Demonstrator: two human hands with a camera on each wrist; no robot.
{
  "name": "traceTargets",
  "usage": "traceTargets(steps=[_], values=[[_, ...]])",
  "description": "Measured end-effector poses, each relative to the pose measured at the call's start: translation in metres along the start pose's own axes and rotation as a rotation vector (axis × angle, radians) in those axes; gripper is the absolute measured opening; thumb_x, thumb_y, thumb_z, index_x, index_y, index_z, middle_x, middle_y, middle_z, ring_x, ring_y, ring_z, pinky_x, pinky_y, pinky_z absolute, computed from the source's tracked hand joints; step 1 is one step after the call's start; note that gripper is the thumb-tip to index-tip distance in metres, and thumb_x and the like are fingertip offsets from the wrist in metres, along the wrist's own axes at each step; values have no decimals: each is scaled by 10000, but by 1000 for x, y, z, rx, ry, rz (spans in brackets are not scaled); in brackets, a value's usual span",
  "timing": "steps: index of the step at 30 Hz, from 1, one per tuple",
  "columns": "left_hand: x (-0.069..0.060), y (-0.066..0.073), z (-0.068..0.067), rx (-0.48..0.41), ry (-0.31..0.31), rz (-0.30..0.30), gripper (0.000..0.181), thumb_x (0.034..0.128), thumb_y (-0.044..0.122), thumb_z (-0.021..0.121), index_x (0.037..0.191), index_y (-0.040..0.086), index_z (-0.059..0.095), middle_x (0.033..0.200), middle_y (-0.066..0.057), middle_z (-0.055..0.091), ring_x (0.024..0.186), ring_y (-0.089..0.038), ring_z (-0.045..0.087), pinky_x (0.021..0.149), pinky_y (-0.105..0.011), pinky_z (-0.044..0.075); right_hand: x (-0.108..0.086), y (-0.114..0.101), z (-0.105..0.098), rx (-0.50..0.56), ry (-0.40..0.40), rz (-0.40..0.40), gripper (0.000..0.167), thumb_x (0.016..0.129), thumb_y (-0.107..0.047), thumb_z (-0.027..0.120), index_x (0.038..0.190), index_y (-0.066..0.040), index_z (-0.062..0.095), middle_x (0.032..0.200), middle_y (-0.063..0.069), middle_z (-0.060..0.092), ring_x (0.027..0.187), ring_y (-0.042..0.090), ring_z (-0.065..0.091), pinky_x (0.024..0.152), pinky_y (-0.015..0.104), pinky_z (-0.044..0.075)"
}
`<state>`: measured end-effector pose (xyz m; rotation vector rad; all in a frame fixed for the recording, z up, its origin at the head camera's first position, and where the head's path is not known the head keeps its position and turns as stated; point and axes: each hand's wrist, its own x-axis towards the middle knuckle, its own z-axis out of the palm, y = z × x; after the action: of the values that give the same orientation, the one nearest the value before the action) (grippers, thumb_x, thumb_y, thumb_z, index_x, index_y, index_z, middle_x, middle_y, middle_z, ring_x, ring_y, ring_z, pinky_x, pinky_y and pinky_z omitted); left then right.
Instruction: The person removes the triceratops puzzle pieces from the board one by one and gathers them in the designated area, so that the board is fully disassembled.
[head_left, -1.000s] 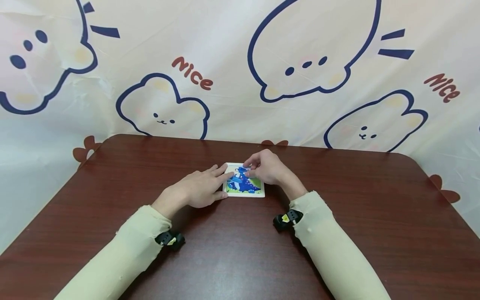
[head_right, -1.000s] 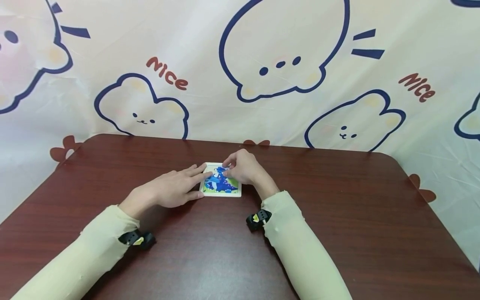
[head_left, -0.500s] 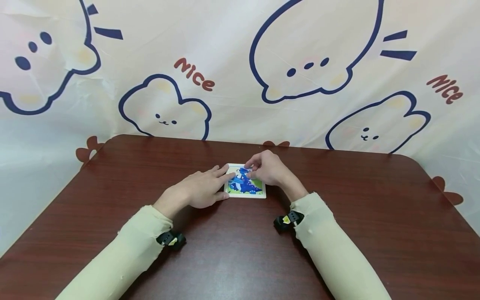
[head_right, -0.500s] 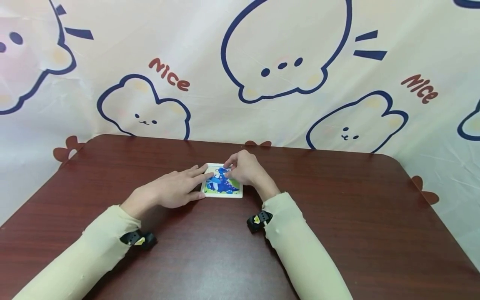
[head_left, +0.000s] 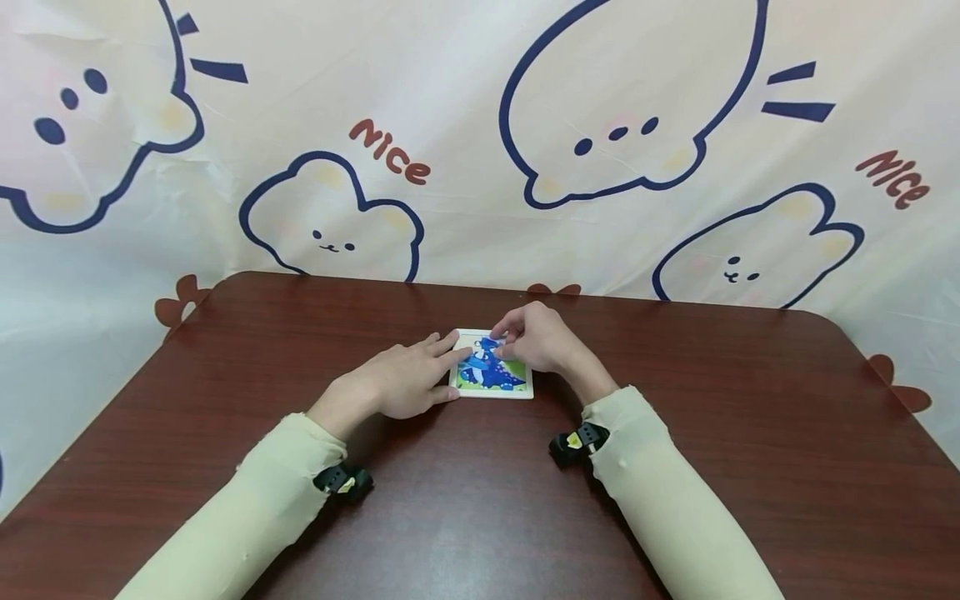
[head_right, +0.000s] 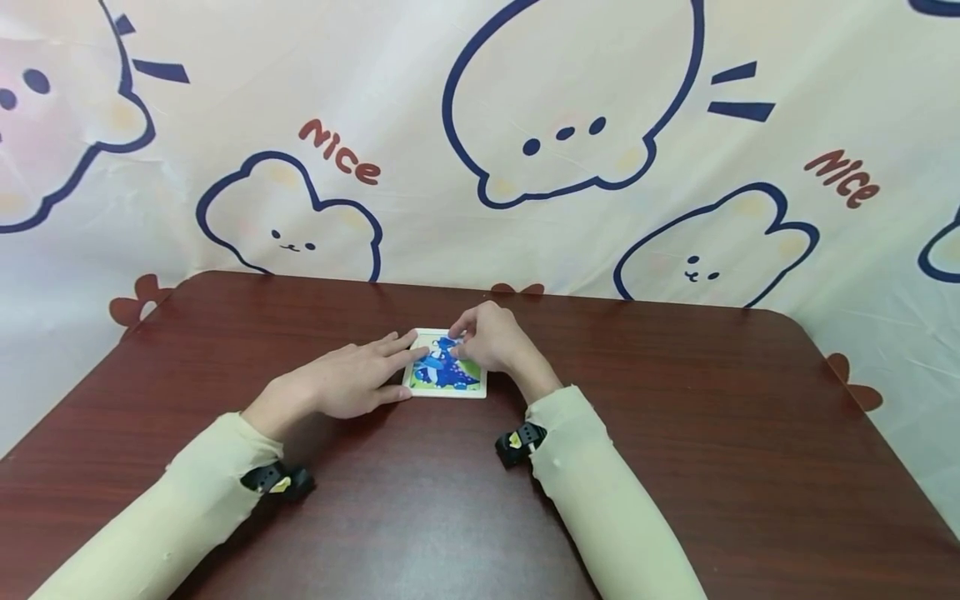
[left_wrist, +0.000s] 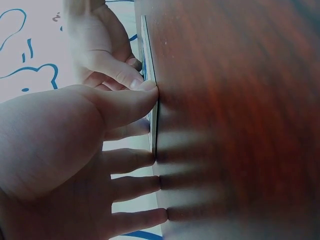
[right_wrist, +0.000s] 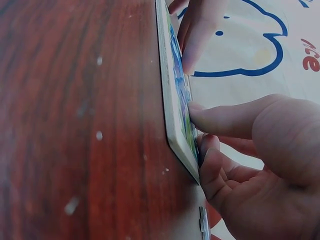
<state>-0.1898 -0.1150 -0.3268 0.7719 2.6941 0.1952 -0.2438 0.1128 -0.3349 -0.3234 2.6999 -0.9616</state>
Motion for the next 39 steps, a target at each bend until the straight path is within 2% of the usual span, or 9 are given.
traceTargets(steps=[17,39], values=[[-1,4,0,9,6,2,713,1070,392,618,1684,184,323,1785,-136,198,1641,-417,230,1251,-681,320,-1,4,2,11,25,-13,235,928,-153,824,1160,-129,800,898,68,680,891,236,612,764,302,522],[-1,1,1,5,6,7,711,1075,390,608,1690,194,309,1791,-131,179,1643,-417,223,1243,-699,314,0,2,3,31,30,-14,220,930,-129,816,1148,-131,783,920,76,677,917,243,617,803,316,542]])
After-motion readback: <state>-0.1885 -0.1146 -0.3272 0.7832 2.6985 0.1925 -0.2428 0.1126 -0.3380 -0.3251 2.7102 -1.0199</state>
